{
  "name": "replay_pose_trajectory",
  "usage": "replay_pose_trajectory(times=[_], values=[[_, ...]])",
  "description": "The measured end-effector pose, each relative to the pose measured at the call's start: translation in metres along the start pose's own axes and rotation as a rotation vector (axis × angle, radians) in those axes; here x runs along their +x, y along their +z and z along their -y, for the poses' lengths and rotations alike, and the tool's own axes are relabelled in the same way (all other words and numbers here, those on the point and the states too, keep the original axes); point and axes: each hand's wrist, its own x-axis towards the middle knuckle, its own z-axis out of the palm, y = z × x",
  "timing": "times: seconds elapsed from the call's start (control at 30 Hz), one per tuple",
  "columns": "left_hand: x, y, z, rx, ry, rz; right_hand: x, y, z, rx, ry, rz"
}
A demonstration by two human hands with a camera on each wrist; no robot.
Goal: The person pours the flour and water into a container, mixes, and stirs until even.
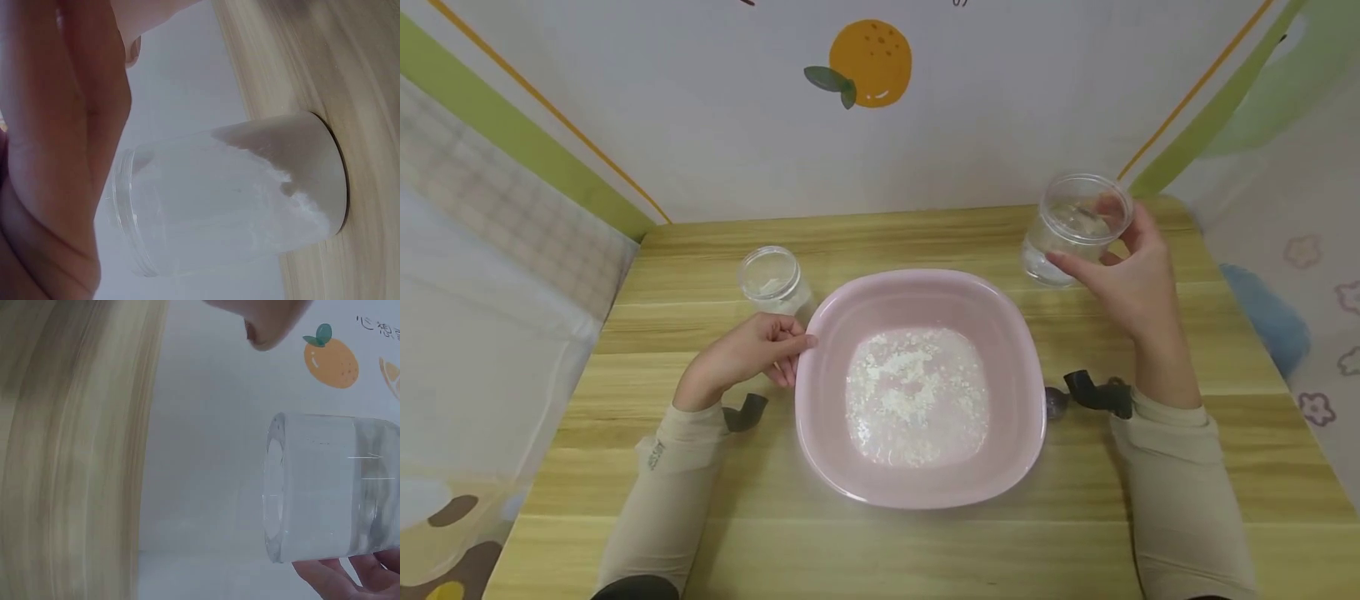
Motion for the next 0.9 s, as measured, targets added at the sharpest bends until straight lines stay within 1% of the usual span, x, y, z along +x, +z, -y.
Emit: replay_pose_trajectory(times=[0.13,0.2,0.43,0.6,0.67,0.77,0.9], values=[[0.0,-0.001,-0.003,0.001,-0.003,-0.007,0.005,-0.004,-0.002,-0.185,0.04,0.015],[0.001,-0.001,-0.005,0.001,-0.005,-0.009,0.006,-0.005,-0.004,-0.239,0.074,0.034],[0.002,0.0,-0.006,0.014,0.015,-0.007,0.012,-0.009,-0.017,-0.322,0.192,0.104],[0.001,0.0,-0.005,0.017,0.006,-0.002,0.013,-0.008,-0.031,-0.373,0.288,0.178],[0.0,0.0,-0.004,0.016,0.008,0.0,0.012,-0.007,-0.037,-0.393,0.299,0.209],[-0.001,0.001,-0.003,0.014,0.01,0.001,0.013,-0.005,-0.046,-0.411,0.29,0.242],[-0.003,0.001,-0.002,0.005,0.003,0.0,0.013,-0.002,-0.053,-0.412,0.289,0.272]])
